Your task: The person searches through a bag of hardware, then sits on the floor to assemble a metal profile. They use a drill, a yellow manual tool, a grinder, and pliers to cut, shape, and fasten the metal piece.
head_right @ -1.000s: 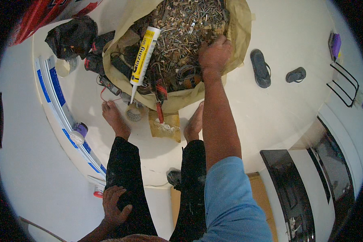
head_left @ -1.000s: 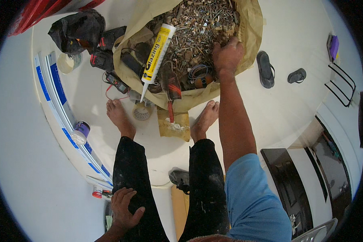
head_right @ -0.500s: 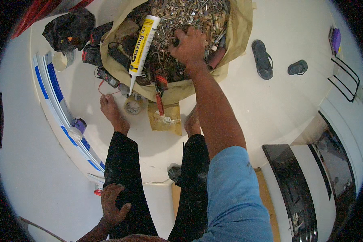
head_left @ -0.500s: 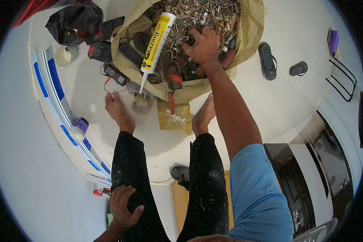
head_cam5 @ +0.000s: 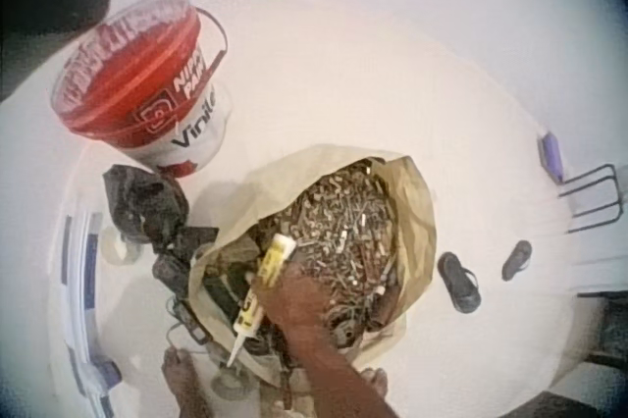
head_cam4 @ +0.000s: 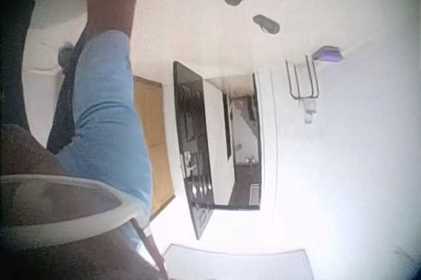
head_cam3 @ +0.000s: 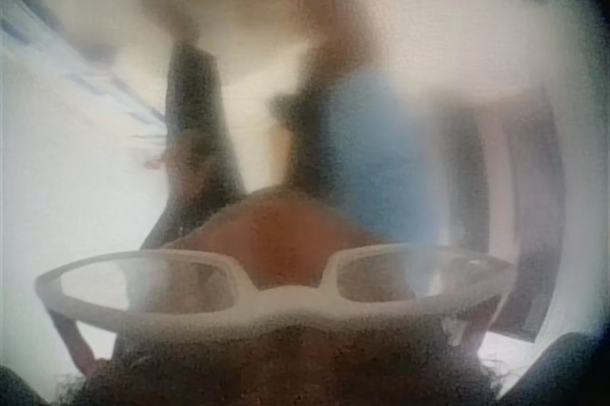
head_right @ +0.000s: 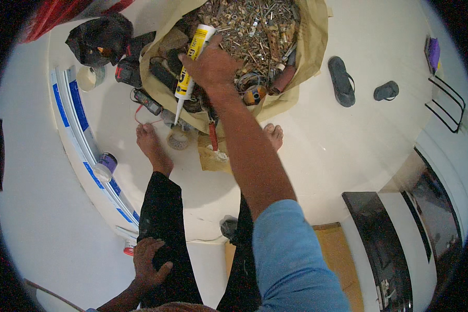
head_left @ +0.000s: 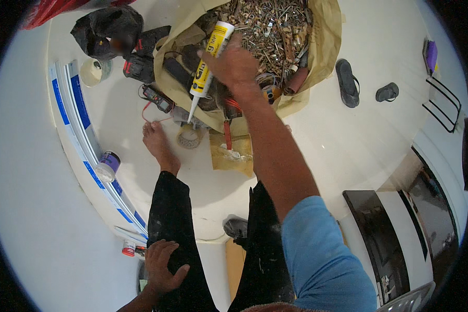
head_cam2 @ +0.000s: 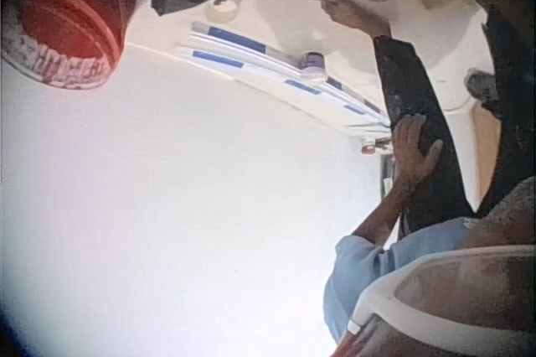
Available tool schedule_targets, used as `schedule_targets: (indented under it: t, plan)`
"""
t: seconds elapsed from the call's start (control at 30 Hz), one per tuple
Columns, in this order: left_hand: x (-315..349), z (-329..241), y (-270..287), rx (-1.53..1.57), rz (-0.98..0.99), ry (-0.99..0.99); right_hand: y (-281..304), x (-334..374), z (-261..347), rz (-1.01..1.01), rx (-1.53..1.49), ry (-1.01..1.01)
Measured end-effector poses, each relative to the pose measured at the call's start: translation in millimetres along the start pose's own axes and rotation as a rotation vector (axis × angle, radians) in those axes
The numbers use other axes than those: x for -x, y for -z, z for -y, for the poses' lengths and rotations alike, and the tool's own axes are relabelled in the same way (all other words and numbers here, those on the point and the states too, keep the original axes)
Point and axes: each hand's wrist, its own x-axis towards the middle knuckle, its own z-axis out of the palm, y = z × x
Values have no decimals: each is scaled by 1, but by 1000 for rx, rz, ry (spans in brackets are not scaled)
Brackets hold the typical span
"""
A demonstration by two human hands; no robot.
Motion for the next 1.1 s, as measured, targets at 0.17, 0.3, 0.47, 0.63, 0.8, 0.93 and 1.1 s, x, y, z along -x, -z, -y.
schedule_targets:
  t: [0.17, 0.3, 0.47, 0.63, 0.8, 0.93, 1.1]
  plan:
    - [0, -4, 7, 14, -8, 8, -27, -7, -27, -149, -200, -219]
    - [1, -6, 14, -3, 48, 30, 5, -6, -96, -280, -1057, -453]
    - [1, -1, 17, 23, 62, 29, 21, -30, -122, -85, -785, -168]
    - [4, -3, 16, 13, 24, 32, -22, -29, -102, 195, 7, 216]
    - [1, 3, 15, 46, 19, 17, -27, -32, -107, 180, 45, 263]
    - [2, 2, 14, 54, 0, 17, -5, -23, -113, 355, -622, -127]
    - [3, 2, 17, 73, -5, 17, -1, 2, -118, 211, -739, -173]
